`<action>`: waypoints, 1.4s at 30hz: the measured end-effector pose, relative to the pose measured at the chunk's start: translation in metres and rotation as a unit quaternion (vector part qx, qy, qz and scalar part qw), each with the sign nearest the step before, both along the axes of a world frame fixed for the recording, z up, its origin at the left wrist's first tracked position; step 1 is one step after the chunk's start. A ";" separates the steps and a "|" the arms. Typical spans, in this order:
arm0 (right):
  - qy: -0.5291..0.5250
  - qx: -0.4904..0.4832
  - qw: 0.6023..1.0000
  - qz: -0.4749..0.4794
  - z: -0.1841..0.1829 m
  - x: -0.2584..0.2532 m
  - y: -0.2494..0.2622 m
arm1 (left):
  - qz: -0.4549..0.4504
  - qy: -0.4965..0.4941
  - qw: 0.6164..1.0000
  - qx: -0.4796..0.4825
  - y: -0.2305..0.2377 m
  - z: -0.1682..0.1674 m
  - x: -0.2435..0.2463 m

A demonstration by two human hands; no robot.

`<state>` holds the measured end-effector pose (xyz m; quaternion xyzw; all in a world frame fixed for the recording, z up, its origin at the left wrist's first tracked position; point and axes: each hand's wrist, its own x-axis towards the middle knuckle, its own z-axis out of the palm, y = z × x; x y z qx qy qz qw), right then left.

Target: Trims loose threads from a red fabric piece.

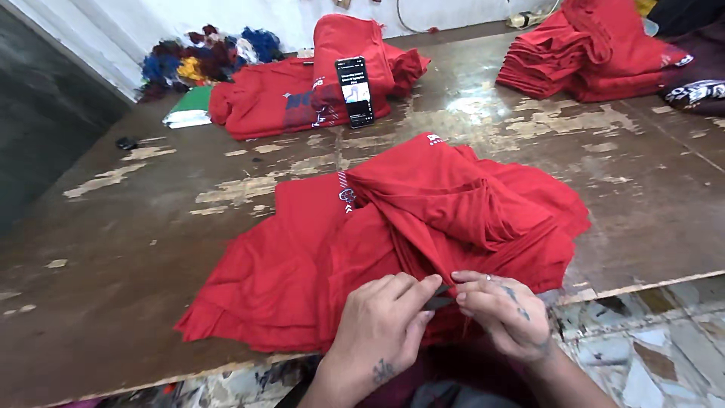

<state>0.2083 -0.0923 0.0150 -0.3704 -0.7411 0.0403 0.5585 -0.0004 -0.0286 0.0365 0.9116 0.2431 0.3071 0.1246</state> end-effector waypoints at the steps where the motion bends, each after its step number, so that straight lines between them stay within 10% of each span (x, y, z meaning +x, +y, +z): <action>1: 0.011 0.003 1.000 0.003 0.004 -0.002 0.003 | 0.001 -0.006 1.000 0.009 0.000 -0.001 0.001; 22: -0.013 0.052 0.998 0.026 -0.020 0.007 0.000 | 0.021 0.008 0.999 0.035 0.001 0.004 0.006; 30: -0.057 -0.005 0.991 0.123 -0.009 -0.023 -0.025 | -0.036 -0.140 0.981 -0.130 0.020 0.027 0.027; 34: -0.140 -0.094 0.961 0.221 -0.012 -0.037 -0.044 | -0.061 0.044 0.970 -0.230 0.035 0.021 0.033; 42: -0.070 -0.005 0.997 0.028 0.018 0.015 -0.020 | -0.025 -0.113 0.955 -0.273 0.033 0.004 0.035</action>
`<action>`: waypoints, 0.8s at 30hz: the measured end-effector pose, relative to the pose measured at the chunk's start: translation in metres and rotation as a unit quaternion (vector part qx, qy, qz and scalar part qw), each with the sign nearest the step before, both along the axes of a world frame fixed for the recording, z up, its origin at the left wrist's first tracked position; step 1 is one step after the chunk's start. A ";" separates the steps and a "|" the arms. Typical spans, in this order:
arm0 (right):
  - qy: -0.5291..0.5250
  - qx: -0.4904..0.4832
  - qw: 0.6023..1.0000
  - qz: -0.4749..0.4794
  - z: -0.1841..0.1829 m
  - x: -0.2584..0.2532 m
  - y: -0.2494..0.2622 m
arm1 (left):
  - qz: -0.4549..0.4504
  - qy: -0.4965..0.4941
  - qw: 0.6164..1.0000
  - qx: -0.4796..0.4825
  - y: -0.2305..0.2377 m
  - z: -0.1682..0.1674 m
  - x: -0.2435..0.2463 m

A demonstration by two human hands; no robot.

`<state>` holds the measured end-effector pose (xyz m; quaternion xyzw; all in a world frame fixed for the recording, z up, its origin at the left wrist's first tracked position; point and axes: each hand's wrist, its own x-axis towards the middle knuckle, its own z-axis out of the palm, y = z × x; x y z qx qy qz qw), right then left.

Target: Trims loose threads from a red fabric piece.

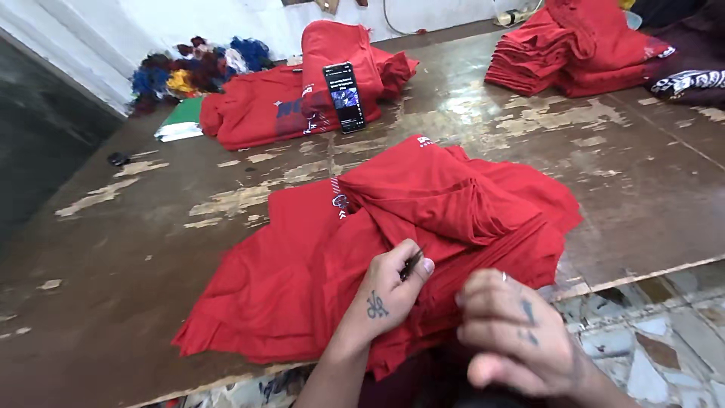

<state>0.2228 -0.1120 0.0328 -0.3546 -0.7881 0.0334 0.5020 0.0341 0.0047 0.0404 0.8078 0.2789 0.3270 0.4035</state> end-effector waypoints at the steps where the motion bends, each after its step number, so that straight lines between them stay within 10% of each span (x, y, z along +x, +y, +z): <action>1: -0.008 -0.038 0.999 -0.029 -0.002 0.004 0.013 | 0.021 -0.067 0.997 -0.026 -0.002 -0.002 0.000; 5: -0.040 -0.125 0.984 -0.124 -0.011 -0.004 0.044 | 0.000 -0.317 0.908 -0.274 -0.011 -0.002 0.003; 9: -0.002 -0.065 0.996 -0.055 -0.018 0.008 0.031 | -0.020 -0.354 0.861 -0.363 -0.012 -0.014 0.001; 13: 0.054 -0.105 0.993 0.012 -0.020 0.028 0.015 | -0.028 -0.344 0.856 -0.384 -0.011 -0.018 -0.002; 19: -0.070 -0.078 0.985 -0.140 -0.016 -0.008 0.036 | -0.036 -0.329 0.863 -0.381 -0.011 -0.020 -0.001; 24: -0.009 -0.083 0.996 -0.005 -0.017 0.023 0.023 | -0.053 -0.326 0.850 -0.410 -0.011 -0.019 -0.004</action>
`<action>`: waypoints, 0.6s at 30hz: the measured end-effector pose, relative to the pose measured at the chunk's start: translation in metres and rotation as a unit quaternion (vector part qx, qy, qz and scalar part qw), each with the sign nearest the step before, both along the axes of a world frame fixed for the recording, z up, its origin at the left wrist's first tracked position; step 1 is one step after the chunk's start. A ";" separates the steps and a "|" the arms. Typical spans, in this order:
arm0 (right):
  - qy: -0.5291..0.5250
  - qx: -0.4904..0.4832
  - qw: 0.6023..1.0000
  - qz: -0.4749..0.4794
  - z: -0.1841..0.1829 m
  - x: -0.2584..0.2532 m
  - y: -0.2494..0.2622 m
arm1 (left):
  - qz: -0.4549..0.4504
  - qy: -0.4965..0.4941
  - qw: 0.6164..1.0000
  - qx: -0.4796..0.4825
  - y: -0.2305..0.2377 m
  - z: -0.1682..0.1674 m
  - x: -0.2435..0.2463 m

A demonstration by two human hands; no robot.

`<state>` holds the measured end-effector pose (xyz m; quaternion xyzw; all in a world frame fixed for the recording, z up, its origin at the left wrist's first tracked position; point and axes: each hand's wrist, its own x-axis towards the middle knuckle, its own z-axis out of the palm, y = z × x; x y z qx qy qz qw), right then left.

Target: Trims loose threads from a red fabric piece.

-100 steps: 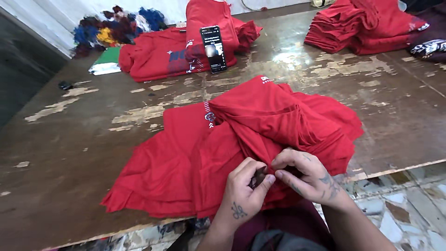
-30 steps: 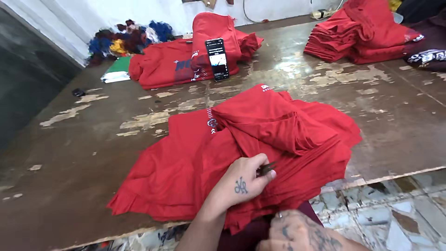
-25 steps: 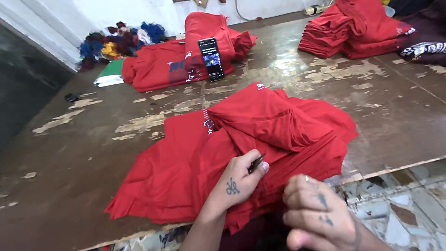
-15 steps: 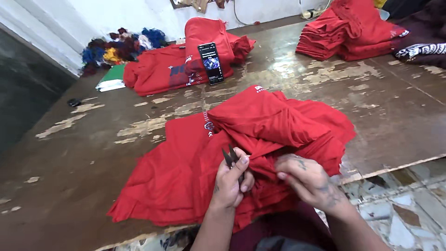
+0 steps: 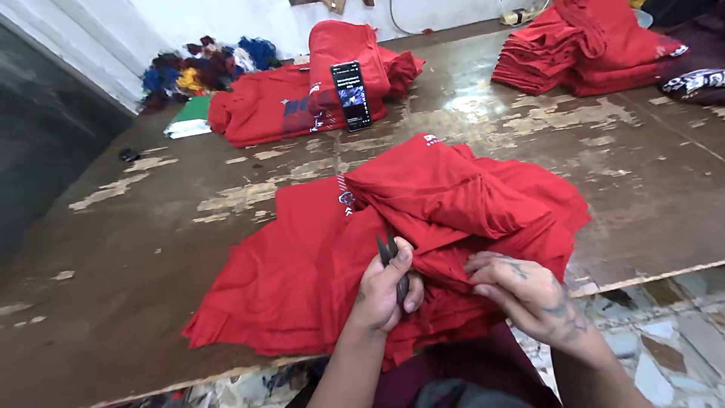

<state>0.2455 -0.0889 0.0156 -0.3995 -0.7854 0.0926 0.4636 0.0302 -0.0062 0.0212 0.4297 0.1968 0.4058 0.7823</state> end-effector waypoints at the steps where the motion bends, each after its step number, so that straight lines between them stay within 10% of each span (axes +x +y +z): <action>1: 0.008 -0.002 1.000 0.011 0.000 0.002 -0.001 | -0.003 0.000 1.000 -0.001 0.000 0.000 0.001; 9: -0.075 -0.012 0.991 -0.113 0.003 -0.027 0.015 | 0.007 0.005 1.000 -0.017 0.002 -0.001 0.001; 14: -0.012 0.011 1.000 -0.004 0.006 -0.004 -0.007 | -0.003 0.010 1.000 -0.018 0.002 -0.001 0.000; 16: 0.020 0.013 1.000 0.010 -0.004 -0.006 -0.007 | 0.041 0.088 0.992 0.077 0.000 0.000 0.004; 18: 0.044 0.017 0.999 -0.003 -0.009 -0.014 -0.008 | 0.111 0.287 0.903 0.299 -0.001 0.005 0.005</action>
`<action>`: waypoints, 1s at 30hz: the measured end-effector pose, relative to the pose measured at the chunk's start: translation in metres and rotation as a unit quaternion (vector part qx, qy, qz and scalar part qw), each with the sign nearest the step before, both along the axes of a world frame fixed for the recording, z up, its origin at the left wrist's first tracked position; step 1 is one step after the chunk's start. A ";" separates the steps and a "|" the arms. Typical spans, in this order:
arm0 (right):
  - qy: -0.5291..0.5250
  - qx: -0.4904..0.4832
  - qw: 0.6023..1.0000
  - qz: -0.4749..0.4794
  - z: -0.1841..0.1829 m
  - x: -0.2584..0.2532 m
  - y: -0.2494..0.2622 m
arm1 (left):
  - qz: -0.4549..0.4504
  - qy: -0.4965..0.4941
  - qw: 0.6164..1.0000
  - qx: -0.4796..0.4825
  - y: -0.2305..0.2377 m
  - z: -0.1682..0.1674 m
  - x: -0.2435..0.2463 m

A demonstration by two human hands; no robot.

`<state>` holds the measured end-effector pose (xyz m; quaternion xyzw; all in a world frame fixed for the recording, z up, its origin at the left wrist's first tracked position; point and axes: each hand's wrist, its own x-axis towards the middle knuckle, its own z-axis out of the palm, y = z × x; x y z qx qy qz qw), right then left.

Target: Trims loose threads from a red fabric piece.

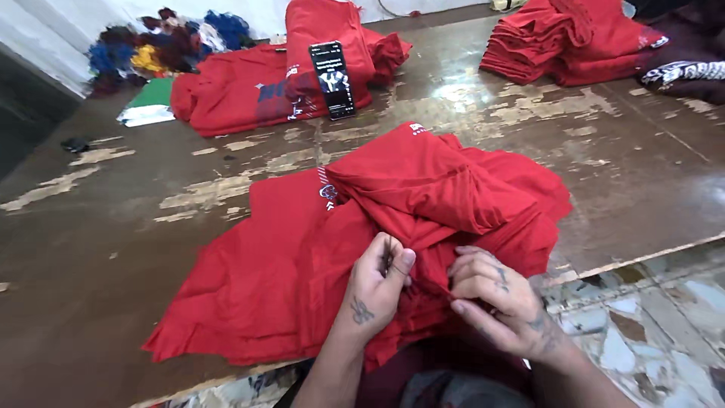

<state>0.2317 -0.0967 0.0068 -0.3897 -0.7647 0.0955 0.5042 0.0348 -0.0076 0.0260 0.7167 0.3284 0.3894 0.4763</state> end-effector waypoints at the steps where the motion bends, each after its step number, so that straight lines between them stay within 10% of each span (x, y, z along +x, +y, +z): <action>1: 0.010 -0.002 1.000 -0.013 0.001 -0.004 0.000 | 0.025 0.112 0.987 0.112 0.000 0.003 -0.003; 8: 0.048 0.004 0.998 -0.036 0.011 -0.013 0.001 | -0.081 0.382 0.861 0.327 -0.021 0.069 -0.032; 11: 0.057 0.019 0.997 -0.042 0.011 -0.017 -0.003 | -0.079 0.303 0.817 0.484 -0.013 0.044 -0.035; 22: 0.035 0.036 0.999 0.003 0.009 -0.016 -0.003 | -0.031 0.253 0.896 0.365 -0.006 0.039 -0.046; 30: -0.034 0.058 0.997 -0.049 0.036 -0.003 0.009 | 0.009 0.116 0.993 0.029 -0.008 0.016 -0.019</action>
